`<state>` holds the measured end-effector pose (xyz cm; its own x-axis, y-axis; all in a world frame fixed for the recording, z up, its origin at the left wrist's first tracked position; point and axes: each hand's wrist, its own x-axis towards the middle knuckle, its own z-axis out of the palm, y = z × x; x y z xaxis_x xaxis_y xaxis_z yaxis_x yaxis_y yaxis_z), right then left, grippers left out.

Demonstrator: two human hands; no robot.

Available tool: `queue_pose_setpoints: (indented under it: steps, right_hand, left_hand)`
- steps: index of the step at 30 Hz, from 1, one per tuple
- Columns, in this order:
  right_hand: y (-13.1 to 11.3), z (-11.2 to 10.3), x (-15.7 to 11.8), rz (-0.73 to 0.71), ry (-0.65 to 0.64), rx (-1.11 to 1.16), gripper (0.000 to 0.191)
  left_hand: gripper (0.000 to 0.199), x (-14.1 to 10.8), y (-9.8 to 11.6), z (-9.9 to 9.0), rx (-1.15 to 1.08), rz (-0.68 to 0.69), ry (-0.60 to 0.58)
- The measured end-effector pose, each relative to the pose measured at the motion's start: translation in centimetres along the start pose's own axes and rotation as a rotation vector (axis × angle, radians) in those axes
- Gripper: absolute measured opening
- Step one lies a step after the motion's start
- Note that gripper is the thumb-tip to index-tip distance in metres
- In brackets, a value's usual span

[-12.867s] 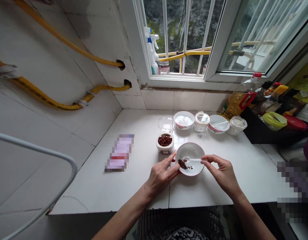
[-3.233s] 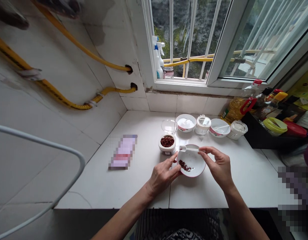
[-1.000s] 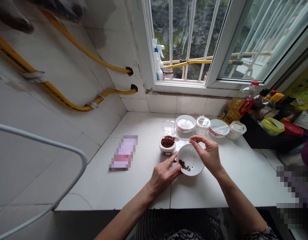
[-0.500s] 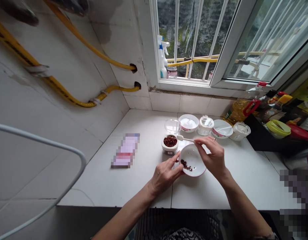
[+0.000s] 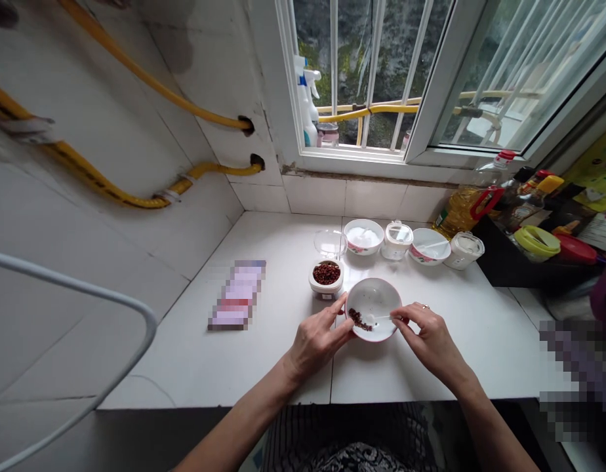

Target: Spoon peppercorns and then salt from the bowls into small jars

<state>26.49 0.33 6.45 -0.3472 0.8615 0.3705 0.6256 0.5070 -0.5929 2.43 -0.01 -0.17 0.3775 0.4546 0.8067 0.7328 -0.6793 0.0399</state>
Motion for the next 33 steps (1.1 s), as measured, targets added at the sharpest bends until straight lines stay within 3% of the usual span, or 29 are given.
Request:
queue_pose_setpoints:
  steps: [6,13,18,26,33]
  right_hand:
    - [-0.4,1.7,-0.1,0.248,0.073,0.219,0.012]
    - [-0.3,1.2,-0.2,0.412,0.182,0.392,0.017]
    - [0.2,1.2,-0.2,0.401,0.264,0.420,0.016]
    - [-0.2,0.7,0.2,0.344,0.291,0.418,0.014]
    - [-1.4,1.2,3.7,0.195,0.337,0.369,0.010]
  left_hand:
    - [0.010,-0.2,0.0,0.1,-0.010,-0.004,-0.007]
    - [0.006,-0.2,-0.1,0.2,-0.003,0.003,-0.004]
    - [0.006,-0.2,-0.1,0.0,0.003,-0.002,-0.022]
    - [0.012,0.1,0.1,-0.1,0.001,-0.002,-0.019]
    - [0.011,0.1,0.1,0.0,-0.006,-0.010,-0.011]
